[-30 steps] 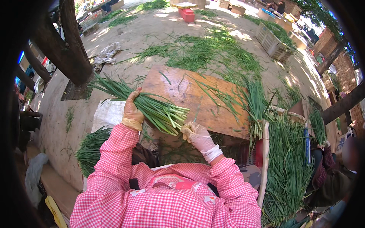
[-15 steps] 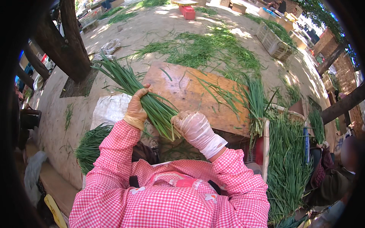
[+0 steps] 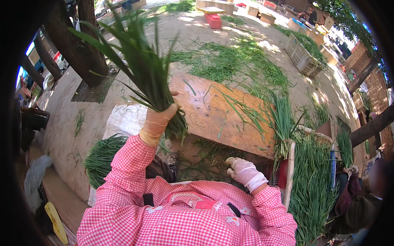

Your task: The person bundles green stalks by hand on a wooden table, gathering them into groups, adjusting their alignment, and securing each bundle with a thin strip of material before placing it onto a pile.

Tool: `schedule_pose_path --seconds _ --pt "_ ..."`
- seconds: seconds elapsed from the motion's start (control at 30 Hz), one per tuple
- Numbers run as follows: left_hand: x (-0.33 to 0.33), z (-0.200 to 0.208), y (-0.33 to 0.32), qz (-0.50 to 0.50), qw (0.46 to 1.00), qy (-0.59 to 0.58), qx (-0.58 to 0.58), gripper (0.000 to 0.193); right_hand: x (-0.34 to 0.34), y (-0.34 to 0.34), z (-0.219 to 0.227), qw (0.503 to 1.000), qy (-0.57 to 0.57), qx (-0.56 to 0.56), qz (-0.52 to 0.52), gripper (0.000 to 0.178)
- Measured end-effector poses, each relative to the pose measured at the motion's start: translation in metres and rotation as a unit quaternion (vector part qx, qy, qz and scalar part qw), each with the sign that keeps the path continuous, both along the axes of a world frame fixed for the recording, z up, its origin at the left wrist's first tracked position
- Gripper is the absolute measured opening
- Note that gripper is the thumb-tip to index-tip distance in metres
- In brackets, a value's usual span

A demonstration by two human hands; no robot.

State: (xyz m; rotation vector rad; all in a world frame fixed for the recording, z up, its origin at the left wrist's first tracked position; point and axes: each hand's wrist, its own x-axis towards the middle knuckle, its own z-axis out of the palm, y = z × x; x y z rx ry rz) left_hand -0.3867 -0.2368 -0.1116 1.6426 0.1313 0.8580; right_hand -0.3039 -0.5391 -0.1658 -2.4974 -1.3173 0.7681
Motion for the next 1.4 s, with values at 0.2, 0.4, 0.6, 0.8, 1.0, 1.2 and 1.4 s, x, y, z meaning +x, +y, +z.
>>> schedule_pose_path --seconds 0.2,0.4,0.6,0.8,1.0,1.2,1.4 --pt "0.021 0.015 -0.044 -0.049 0.805 -0.054 0.589 0.041 0.050 0.004 0.041 0.637 0.620 0.264 -0.373 0.055" --pt "0.052 -0.071 -0.059 -0.088 0.739 -0.051 0.667 0.027 0.014 0.041 0.023 0.580 0.743 0.207 -0.261 0.056" --pt "0.048 -0.119 -0.067 -0.172 0.718 0.045 0.673 0.042 -0.010 0.048 -0.057 0.621 0.702 0.156 -0.312 0.033" --pt "0.007 -0.070 -0.060 -0.031 0.751 0.326 0.573 0.090 0.000 0.047 -0.044 0.715 0.622 0.165 -0.272 0.035" --pt "-0.019 -0.075 -0.054 -0.097 0.921 0.347 -0.148 0.091 0.009 0.060 -0.025 0.800 0.516 0.209 -0.222 0.038" --pt "0.007 -0.093 -0.073 -0.214 0.888 0.077 -0.399 0.060 -0.015 0.100 -0.027 0.962 0.071 0.229 -0.130 0.044" --pt "0.017 -0.083 -0.070 -0.070 0.842 0.019 -0.535 0.052 -0.032 0.131 -0.028 0.956 -0.251 0.136 -0.061 0.064"
